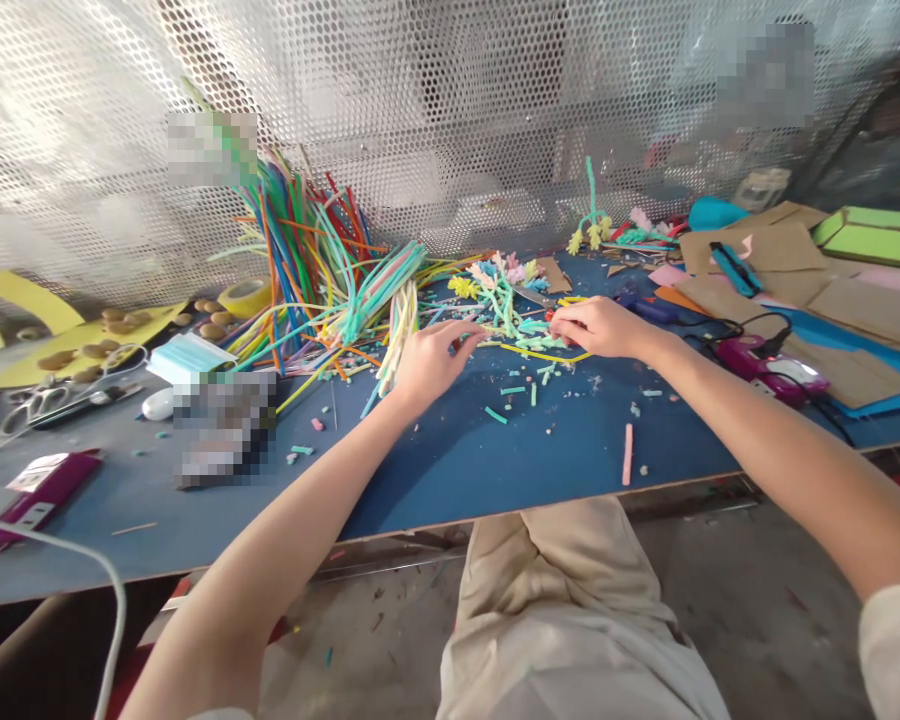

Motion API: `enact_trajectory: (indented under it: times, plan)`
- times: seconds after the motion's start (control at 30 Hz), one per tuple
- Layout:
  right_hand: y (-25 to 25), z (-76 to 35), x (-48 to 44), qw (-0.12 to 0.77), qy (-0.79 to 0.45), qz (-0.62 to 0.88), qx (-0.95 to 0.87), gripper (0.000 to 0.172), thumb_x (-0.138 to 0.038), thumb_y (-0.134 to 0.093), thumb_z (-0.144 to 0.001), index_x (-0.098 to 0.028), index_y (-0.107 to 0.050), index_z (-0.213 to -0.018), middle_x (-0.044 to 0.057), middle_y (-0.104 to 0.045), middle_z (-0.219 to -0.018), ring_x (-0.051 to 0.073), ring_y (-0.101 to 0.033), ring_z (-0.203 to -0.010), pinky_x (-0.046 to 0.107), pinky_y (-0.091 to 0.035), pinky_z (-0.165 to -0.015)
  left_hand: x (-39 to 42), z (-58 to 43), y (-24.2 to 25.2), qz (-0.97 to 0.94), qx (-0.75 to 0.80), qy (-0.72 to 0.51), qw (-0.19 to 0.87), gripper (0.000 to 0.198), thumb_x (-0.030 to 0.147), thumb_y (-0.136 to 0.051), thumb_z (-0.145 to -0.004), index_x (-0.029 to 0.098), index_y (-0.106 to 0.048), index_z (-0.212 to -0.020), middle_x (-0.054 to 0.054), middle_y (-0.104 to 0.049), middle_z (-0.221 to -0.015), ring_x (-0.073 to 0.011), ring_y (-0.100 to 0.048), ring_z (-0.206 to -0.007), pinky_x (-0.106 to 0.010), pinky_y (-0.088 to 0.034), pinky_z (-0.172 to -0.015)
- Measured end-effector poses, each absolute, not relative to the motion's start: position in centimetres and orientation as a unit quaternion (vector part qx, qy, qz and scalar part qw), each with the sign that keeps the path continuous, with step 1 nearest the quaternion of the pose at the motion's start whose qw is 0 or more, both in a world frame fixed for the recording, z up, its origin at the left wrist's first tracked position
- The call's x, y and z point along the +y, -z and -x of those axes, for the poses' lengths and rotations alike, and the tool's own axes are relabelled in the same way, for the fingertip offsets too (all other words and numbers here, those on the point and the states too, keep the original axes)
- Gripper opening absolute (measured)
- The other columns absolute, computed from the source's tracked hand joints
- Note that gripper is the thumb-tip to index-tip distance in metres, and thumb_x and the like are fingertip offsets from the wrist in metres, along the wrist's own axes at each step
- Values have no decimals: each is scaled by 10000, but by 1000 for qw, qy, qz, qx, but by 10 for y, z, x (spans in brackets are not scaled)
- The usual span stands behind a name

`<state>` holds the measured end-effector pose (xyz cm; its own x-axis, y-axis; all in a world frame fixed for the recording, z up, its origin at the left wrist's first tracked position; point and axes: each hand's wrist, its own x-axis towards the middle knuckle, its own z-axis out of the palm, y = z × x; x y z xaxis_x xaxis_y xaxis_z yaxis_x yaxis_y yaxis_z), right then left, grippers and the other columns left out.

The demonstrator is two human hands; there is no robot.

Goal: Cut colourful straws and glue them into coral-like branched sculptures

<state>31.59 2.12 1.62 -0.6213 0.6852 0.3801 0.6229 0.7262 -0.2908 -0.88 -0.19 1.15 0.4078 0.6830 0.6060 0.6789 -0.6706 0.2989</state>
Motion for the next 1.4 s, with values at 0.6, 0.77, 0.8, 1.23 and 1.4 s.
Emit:
enact_trajectory:
  times: [0.6, 0.77, 0.8, 1.23, 1.4]
  plan:
    - [-7, -321, 34, 496, -44, 487, -717, 421, -486, -466, -1045, -211, -638, -776, 34, -650, -653, 186, -606, -604, 309, -416, -639, 18, 23, -5, -805, 399, -413, -150, 149, 384, -691, -1003, 282, -796, -975, -2, -810, -907, -223, -699, -930, -405, -441, -939]
    - [-6, -306, 25, 468, -87, 469, -744, 456, -521, -456, -1053, -201, -648, -792, 30, -642, -667, 166, -565, -578, 304, -386, -606, 18, 21, -3, -827, 381, -388, -140, 121, 348, -678, -1012, 261, -762, -999, -8, -814, -990, -214, -698, -961, -384, -450, -920]
    - [-6, -302, 22, 463, -93, 466, -748, 459, -518, -455, -1056, -199, -648, -789, 29, -640, -665, 160, -553, -568, 303, -381, -600, 17, 20, -4, -831, 374, -386, -143, 120, 343, -672, -1017, 259, -758, -1008, -10, -813, -991, -211, -699, -957, -380, -452, -922]
    - [-4, -280, 7, 416, -154, 440, -781, 467, -526, -477, -1047, -179, -680, -809, 16, -631, -649, 135, -519, -539, 289, -365, -590, 3, 13, -14, -861, 334, -351, -152, 181, 348, -581, -1069, 237, -724, -1084, -29, -798, -1061, -206, -676, -967, -379, -442, -902]
    - [-1, -277, 4, 366, -178, 404, -819, 431, -472, -468, -1056, -179, -690, -831, -3, -619, -651, 116, -486, -519, 284, -335, -569, 2, 14, -15, -865, 318, -358, -153, 179, 354, -603, -1060, 255, -751, -1066, -27, -808, -1056, -203, -676, -944, -396, -446, -895]
